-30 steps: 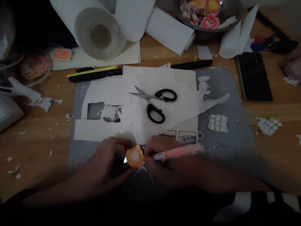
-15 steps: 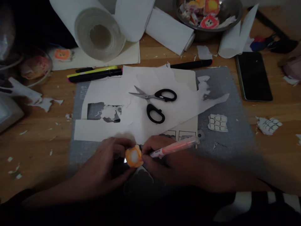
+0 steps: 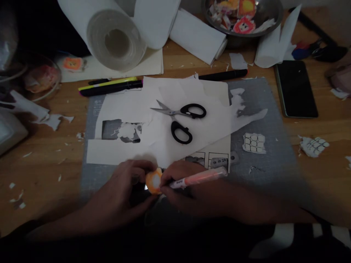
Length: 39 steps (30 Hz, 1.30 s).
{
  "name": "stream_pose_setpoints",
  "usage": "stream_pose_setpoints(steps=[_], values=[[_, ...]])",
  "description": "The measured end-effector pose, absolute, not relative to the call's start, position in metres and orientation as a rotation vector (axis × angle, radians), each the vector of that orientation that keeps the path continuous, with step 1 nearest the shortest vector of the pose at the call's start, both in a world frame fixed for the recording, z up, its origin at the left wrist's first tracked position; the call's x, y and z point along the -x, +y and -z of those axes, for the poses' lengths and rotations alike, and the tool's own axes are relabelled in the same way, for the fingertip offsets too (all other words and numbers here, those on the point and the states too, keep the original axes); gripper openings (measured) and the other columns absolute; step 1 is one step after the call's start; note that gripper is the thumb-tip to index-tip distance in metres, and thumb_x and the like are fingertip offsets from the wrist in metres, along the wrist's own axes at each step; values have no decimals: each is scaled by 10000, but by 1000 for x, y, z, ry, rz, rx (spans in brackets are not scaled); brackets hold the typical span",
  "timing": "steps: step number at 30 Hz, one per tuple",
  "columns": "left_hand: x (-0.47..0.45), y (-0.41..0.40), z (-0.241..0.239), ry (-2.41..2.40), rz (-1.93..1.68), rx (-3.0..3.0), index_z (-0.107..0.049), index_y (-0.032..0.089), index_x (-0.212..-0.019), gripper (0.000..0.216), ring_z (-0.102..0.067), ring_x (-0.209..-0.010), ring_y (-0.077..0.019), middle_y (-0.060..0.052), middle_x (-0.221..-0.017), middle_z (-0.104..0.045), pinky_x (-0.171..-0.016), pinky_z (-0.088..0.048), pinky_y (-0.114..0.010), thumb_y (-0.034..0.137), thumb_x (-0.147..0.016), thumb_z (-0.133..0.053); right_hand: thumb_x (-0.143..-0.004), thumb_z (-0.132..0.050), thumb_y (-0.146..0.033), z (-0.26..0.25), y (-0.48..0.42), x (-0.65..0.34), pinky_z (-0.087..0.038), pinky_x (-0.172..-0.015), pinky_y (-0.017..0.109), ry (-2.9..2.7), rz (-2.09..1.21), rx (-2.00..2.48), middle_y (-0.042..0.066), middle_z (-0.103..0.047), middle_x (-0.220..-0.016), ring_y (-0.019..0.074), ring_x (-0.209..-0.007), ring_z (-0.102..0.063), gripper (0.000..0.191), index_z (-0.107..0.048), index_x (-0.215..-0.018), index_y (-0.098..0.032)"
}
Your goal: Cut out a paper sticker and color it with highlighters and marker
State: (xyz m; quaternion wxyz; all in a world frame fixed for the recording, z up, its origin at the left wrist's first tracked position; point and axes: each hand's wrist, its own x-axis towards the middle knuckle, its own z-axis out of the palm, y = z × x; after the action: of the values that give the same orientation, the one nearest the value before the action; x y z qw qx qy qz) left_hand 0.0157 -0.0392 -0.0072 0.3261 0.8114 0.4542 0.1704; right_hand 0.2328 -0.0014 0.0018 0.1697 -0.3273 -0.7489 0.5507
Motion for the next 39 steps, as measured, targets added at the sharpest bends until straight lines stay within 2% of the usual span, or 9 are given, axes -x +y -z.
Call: stream_pose_setpoints(steps=[6,11,15,22,26,34,39], values=[[-17,-39,7,1192,-439,-2135,-375,200,-928,260,-526,-998,-210,-76,-1078,-560,-819,-447,-370,227,-804,-602,-845,-510,-180,-3,-3,-234,-453,-643,244,-2089,-1554,1010,20,-617,-808,120,-735,-572,49,-559,-843,-180],[-17,-40,7,1178,-460,-2146,-377,195,-930,249,-522,-998,-207,-78,-1075,-558,-832,-436,-371,210,-805,-592,-870,-498,-180,5,-2,-231,-441,-731,283,-2231,-1461,789,35,-645,-858,136,-798,-575,90,-577,-912,-175],[-16,-39,8,1169,-458,-2145,-380,195,-928,260,-518,-1011,-210,-78,-1079,-553,-836,-435,-370,190,-790,-601,-883,-491,-180,8,0,-229,-434,-749,294,-2233,-1462,658,37,-655,-827,135,-776,-578,78,-565,-901,-163],[-16,-38,8,1175,-464,-2152,-386,193,-945,249,-522,-1006,-211,-82,-1077,-560,-824,-437,-368,217,-810,-594,-863,-514,-175,-2,-1,-233,-454,-698,260,-2122,-1511,938,26,-632,-846,125,-781,-586,68,-573,-896,-180],[-16,-39,9,1174,-463,-2153,-385,192,-938,246,-523,-1011,-212,-84,-1083,-560,-830,-435,-369,222,-811,-593,-852,-519,-167,6,-2,-230,-442,-686,276,-2183,-1402,829,22,-653,-811,132,-761,-583,60,-577,-867,-172],[-15,-39,8,1182,-427,-2157,-375,195,-912,278,-520,-1016,-216,-85,-1088,-560,-832,-443,-364,166,-765,-610,-915,-494,-310,13,1,-228,-445,-749,270,-2346,-1272,573,-10,-701,-875,132,-816,-582,157,-607,-932,-203],[-15,-38,8,1171,-439,-2147,-372,196,-931,271,-516,-1017,-213,-85,-1089,-555,-839,-441,-373,184,-787,-601,-871,-535,-190,7,-1,-229,-459,-751,274,-2238,-1315,628,0,-696,-852,124,-792,-610,68,-575,-926,-198]])
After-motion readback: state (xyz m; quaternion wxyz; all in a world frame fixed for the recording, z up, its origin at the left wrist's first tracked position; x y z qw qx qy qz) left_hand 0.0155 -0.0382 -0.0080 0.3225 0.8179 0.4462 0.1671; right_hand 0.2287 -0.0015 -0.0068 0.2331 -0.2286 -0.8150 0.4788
